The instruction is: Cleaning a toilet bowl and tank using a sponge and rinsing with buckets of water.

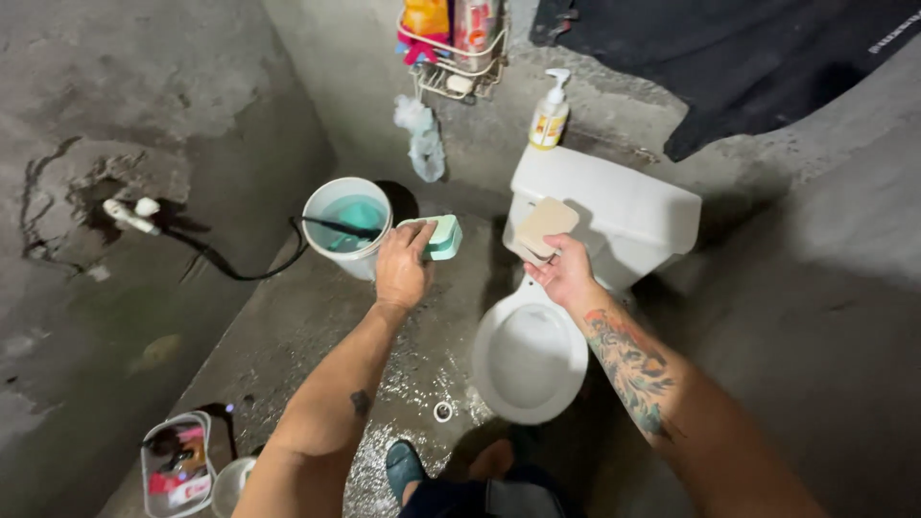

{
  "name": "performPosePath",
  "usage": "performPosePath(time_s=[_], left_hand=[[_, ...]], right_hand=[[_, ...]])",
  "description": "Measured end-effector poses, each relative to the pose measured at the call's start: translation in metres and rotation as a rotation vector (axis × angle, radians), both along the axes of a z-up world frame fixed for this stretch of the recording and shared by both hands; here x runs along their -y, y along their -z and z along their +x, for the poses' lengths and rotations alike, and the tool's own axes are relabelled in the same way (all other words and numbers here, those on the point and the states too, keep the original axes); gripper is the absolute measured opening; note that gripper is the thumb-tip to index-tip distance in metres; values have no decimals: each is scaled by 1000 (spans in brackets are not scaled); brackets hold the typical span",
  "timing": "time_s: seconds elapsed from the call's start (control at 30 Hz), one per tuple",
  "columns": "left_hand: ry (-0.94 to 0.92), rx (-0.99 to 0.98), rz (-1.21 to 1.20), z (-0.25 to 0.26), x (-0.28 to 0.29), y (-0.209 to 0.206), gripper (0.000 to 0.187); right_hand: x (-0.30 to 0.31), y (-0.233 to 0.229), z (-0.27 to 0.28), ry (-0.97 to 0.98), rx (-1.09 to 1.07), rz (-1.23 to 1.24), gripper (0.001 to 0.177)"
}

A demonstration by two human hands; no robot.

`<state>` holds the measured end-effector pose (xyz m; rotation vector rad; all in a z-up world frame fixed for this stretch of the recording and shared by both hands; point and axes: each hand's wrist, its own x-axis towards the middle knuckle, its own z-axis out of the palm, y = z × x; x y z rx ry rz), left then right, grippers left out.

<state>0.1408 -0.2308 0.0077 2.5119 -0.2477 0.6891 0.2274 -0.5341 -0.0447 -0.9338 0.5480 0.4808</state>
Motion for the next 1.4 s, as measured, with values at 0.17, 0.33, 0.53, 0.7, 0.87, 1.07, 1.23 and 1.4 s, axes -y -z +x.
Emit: performPosePath(time_s=[0.17, 0.33, 0.53, 0.7, 0.87, 1.07, 1.23, 1.4], left_hand=[[52, -5, -16, 36, 42, -9, 68], [109, 8, -5, 74, 59, 3, 69], [207, -6, -19, 133, 66, 21, 67], [288, -71, -6, 201, 62, 48, 67], [365, -95, 6, 266, 47, 61, 68], [339, -74, -11, 319, 40, 108, 60], [401, -71, -22, 345, 33, 118, 59], [447, -97, -8, 361, 29, 128, 64]], right_hand=[[45, 12, 33, 114, 15, 9, 42], [65, 24, 65, 184, 47, 59, 42], [67, 43, 105, 281, -27, -40, 41], [68, 87, 157, 357, -117, -195, 39], [57, 116, 216, 455, -70, -111, 31], [58, 195, 288, 567, -35, -102, 28], [49, 214, 322, 650, -180, -237, 29], [39, 198, 342, 675, -177, -374, 31]])
